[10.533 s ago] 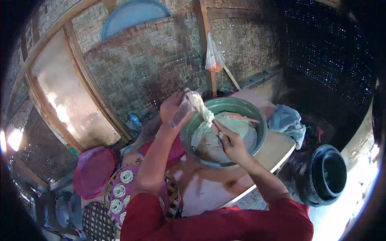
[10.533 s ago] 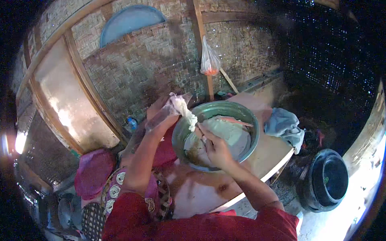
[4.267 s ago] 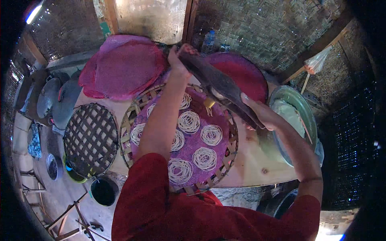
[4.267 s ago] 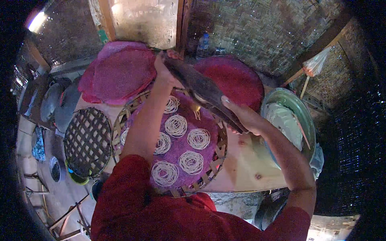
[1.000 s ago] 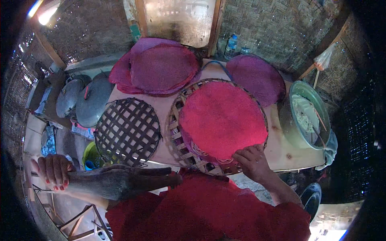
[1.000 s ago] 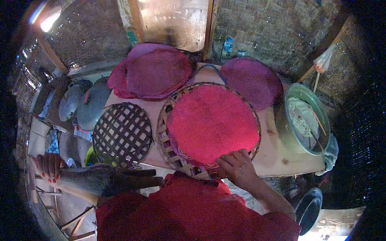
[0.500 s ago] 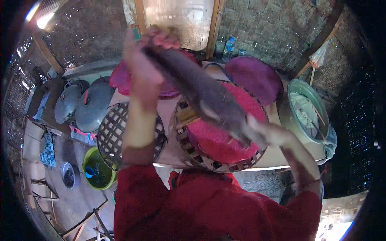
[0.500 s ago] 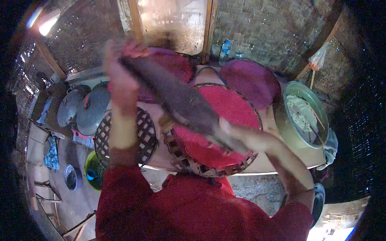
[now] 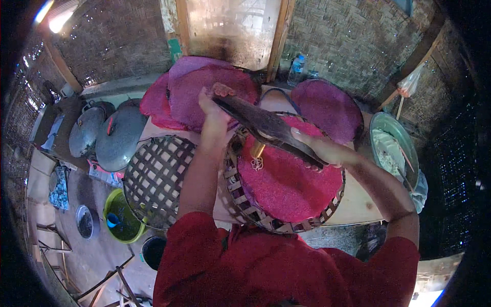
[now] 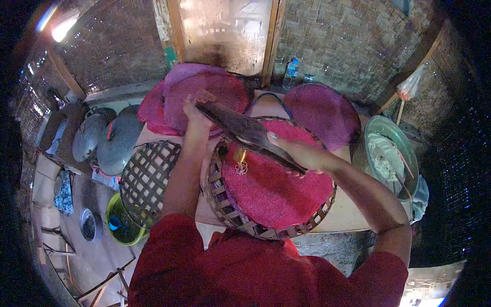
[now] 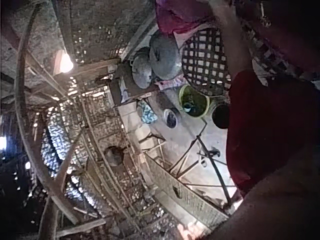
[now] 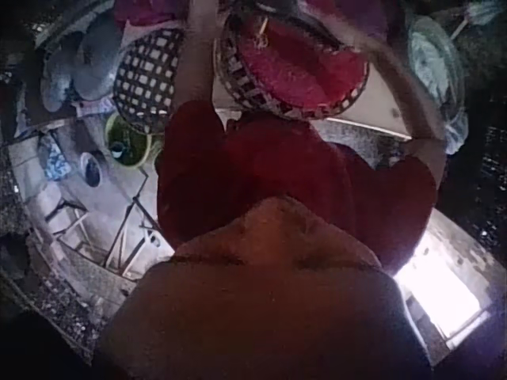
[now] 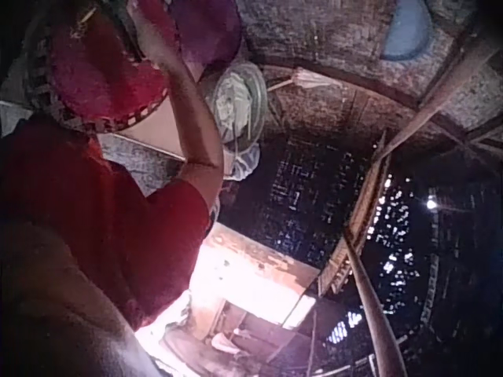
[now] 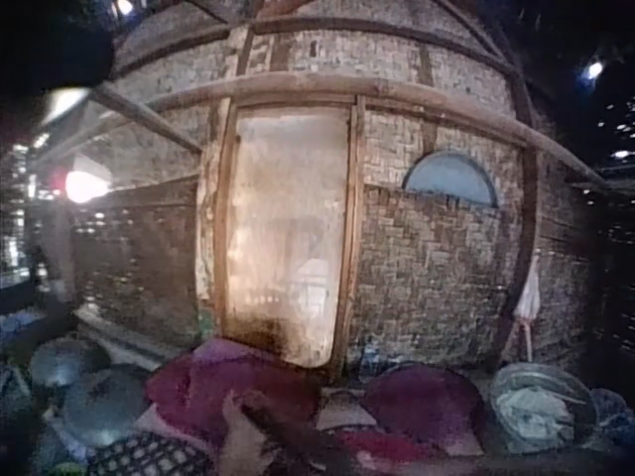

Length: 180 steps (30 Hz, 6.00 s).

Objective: The person places a cloth-covered tray on a round basket, scoops dough from a bowl into a wooden press, and squeezes out circular noodle spirals onto the tray.

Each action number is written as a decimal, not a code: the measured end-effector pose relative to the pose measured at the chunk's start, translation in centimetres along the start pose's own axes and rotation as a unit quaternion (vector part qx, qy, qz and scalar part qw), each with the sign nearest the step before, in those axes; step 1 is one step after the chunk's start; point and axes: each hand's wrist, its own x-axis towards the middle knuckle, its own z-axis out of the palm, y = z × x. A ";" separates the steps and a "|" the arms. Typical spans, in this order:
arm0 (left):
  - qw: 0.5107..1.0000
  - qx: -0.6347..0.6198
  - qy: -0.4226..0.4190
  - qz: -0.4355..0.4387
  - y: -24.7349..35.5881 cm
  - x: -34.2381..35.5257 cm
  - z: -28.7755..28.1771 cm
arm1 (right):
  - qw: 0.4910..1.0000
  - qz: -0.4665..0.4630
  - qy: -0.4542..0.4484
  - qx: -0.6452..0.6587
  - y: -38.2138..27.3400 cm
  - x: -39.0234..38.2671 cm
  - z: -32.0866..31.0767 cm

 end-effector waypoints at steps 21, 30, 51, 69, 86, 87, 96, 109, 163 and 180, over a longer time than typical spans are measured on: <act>0.995 -0.047 -0.084 -0.015 2.1 -2.9 2.2 | 0.992 0.010 0.088 -0.086 -1.7 -3.6 1.4; 0.992 -0.073 -0.089 -0.047 0.2 -1.0 -0.1 | 0.994 0.003 0.082 -0.065 0.6 -0.8 -0.1; 0.468 0.789 -0.399 0.021 0.1 -20.8 3.3 | 0.803 -0.337 0.255 -0.419 -4.7 -11.1 4.4; 0.060 0.869 -0.489 -0.040 -10.4 -20.7 16.9 | 0.848 -0.453 0.235 -0.145 -7.4 -18.2 2.0; 0.811 0.420 -0.362 0.185 -32.3 -16.0 19.3 | 0.304 -0.565 0.493 0.588 18.9 -18.8 -19.9; 0.788 0.442 -0.348 0.252 -32.9 -14.9 19.9 | 0.428 -0.512 0.442 0.599 20.1 -18.1 -19.6; 0.884 0.386 -0.205 0.164 -34.8 -11.7 25.2 | 0.789 0.299 0.393 -0.366 40.4 -20.1 -22.7; 0.465 0.694 -0.491 0.249 -46.2 -3.8 23.3 | 0.865 0.078 0.408 -0.281 36.4 -22.9 -21.5; 0.290 0.813 -0.355 0.358 -52.6 -8.8 24.7 | 0.776 -0.353 0.494 0.169 34.9 -24.4 -18.9; 0.570 0.639 -0.157 0.491 -21.5 -17.6 21.4 | 0.827 -0.242 0.406 -0.303 39.8 -1.7 -6.3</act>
